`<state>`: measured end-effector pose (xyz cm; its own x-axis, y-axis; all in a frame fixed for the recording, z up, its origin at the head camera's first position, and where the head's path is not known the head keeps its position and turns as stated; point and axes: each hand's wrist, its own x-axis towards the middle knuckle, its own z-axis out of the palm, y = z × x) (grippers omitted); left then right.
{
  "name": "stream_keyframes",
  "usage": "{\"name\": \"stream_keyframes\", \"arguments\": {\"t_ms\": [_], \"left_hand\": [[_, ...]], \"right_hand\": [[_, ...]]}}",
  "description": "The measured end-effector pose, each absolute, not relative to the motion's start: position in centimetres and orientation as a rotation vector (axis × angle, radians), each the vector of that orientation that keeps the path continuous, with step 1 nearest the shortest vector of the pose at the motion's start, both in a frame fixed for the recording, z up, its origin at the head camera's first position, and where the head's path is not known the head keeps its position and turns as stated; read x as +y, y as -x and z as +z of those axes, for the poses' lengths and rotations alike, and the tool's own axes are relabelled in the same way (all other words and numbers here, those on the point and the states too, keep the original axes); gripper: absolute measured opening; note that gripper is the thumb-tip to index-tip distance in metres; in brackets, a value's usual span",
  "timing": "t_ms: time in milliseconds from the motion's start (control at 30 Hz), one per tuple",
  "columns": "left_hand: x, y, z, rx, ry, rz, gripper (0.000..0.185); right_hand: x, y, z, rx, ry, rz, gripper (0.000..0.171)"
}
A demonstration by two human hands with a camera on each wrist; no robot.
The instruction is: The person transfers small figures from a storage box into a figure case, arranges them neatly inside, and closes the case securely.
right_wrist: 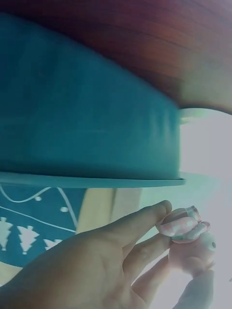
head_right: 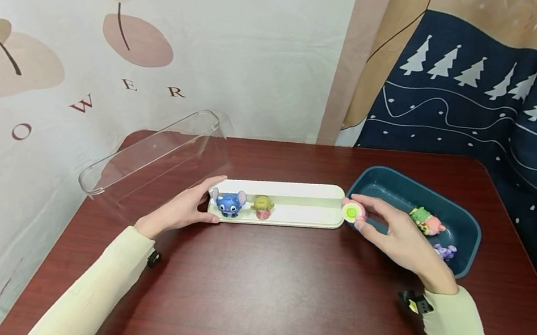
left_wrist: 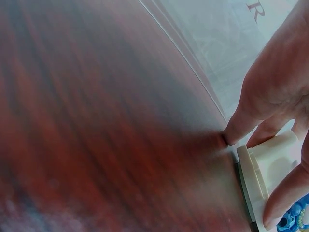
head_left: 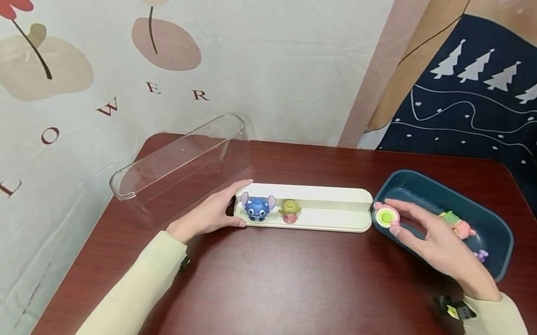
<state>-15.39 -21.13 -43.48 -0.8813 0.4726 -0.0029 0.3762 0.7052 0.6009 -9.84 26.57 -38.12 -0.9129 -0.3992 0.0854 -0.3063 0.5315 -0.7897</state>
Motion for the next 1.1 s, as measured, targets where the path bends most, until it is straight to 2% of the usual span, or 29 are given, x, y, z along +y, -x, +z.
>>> {"name": "stream_keyframes", "arguments": {"t_ms": [533,1100], "left_hand": [[-21.1,15.2,-43.2,2.747,-0.685,0.916,0.100],[-21.2,15.3,-43.5,2.751,-0.677,0.921,0.101]], "right_hand": [[21.8,10.2,-39.6,2.616,0.719,-1.282,0.051],[19.3,11.6,-41.7,2.559,0.730,-1.295,0.050]]}}
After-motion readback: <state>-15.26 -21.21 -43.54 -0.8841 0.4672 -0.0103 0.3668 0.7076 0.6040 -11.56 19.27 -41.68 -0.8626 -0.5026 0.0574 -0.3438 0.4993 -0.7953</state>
